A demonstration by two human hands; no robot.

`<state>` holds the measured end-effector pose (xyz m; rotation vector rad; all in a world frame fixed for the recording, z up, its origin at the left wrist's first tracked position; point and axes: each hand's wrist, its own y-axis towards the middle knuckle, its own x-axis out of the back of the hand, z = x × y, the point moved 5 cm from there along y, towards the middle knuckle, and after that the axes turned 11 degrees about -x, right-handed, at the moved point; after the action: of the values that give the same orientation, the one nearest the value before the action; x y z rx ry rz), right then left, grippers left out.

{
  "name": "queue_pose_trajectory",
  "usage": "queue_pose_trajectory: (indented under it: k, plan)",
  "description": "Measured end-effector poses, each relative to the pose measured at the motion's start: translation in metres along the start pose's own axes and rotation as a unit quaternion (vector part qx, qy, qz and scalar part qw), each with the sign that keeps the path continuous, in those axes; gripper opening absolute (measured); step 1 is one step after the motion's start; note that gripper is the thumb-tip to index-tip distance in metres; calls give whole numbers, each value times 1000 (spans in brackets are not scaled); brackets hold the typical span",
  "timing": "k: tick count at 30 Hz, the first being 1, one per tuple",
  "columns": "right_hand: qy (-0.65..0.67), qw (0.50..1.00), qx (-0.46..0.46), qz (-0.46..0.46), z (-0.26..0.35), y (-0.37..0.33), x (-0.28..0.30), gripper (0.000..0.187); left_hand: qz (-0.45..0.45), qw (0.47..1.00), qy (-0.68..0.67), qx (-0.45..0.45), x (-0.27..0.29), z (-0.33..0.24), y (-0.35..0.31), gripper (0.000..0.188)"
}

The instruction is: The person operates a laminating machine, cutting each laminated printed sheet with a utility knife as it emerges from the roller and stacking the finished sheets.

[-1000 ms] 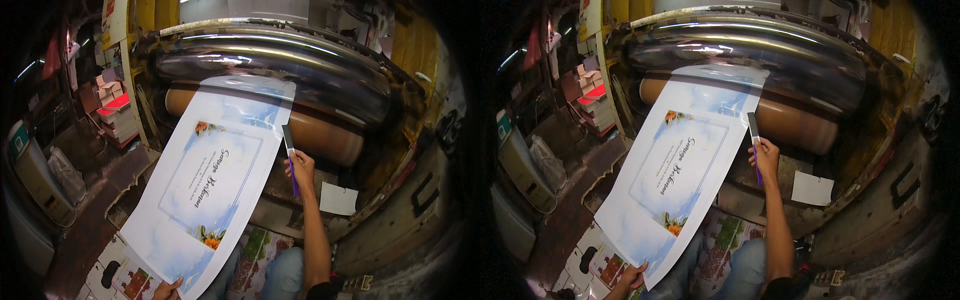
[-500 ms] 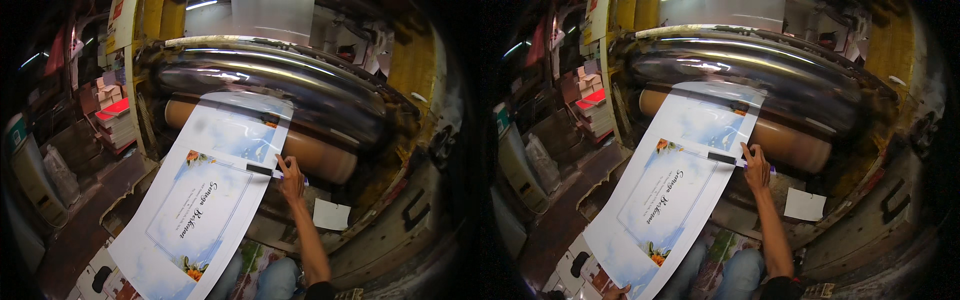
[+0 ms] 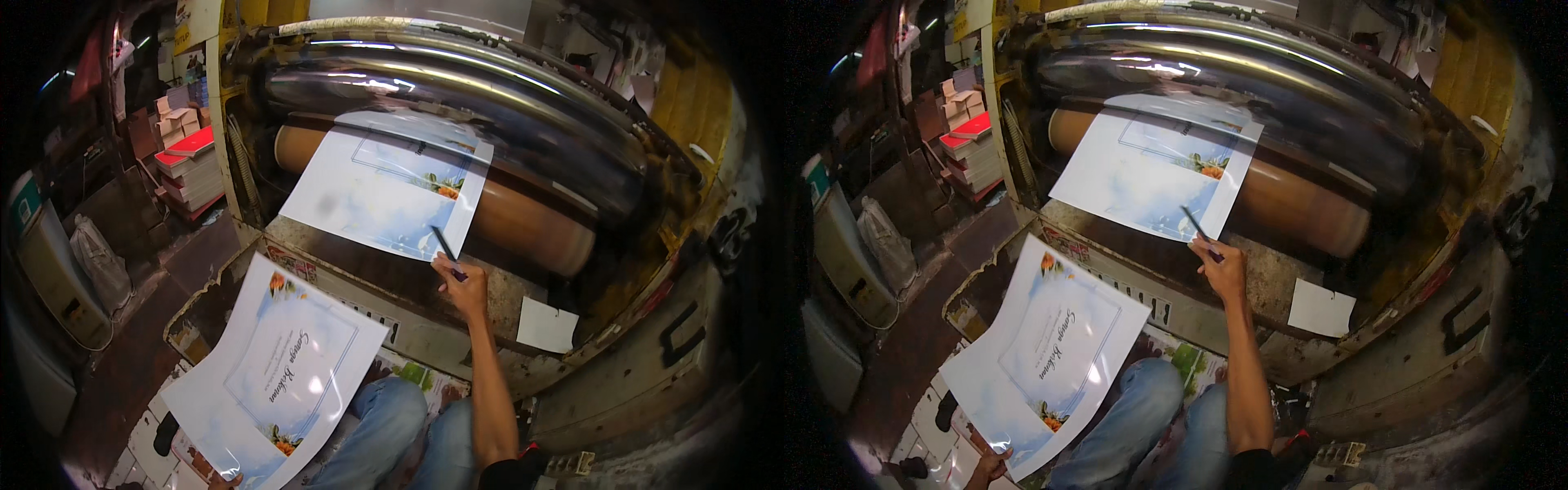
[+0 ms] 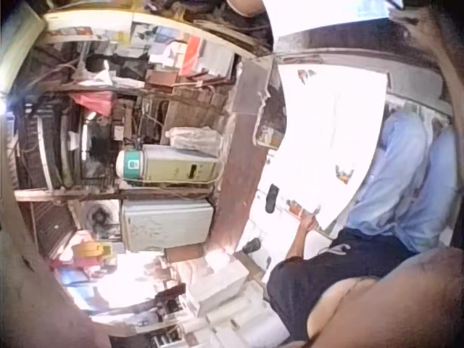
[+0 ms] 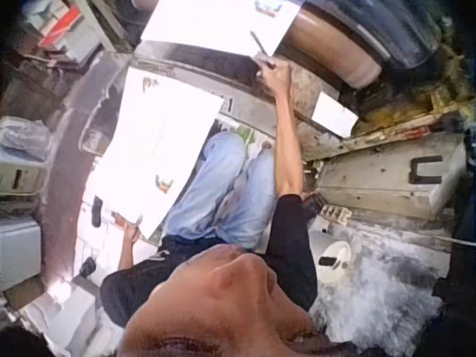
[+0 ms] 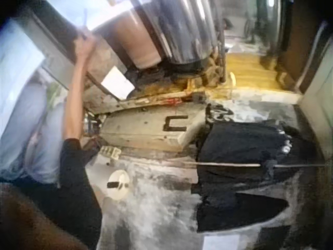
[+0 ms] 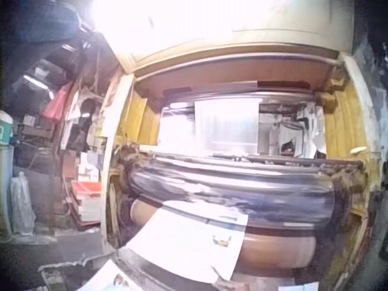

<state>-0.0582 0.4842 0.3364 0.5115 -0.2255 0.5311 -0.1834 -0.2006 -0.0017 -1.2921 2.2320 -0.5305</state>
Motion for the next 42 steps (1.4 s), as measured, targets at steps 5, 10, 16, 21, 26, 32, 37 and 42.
queue_pose_trajectory:
  k: [5,10,16,21,26,32,37,42]
  plan:
    - [120,982,-128,-73,-40,-67,-39,30,-69,995,63,23,102,69,68,54]
    - [91,982,-157,-50,-89,-98,-47,29,-6,996,-78,-49,4,174,143,58]
    - [40,993,-88,-72,-143,-149,-13,22,-42,998,-49,-16,-65,250,205,62]
    - [33,999,-5,-40,-112,-178,-18,21,-73,987,-132,52,-76,271,203,83]
    - [24,999,3,-28,-101,-201,4,21,-180,982,32,44,-98,266,190,78]
    - [34,997,46,-50,-74,-236,27,22,143,934,102,-311,-312,42,178,54]
    - [8,998,46,-39,-44,-272,15,25,464,782,-360,-210,-445,-98,102,59]
    - [-74,996,-42,27,-39,-346,54,33,192,914,-275,-228,-421,-70,143,39]
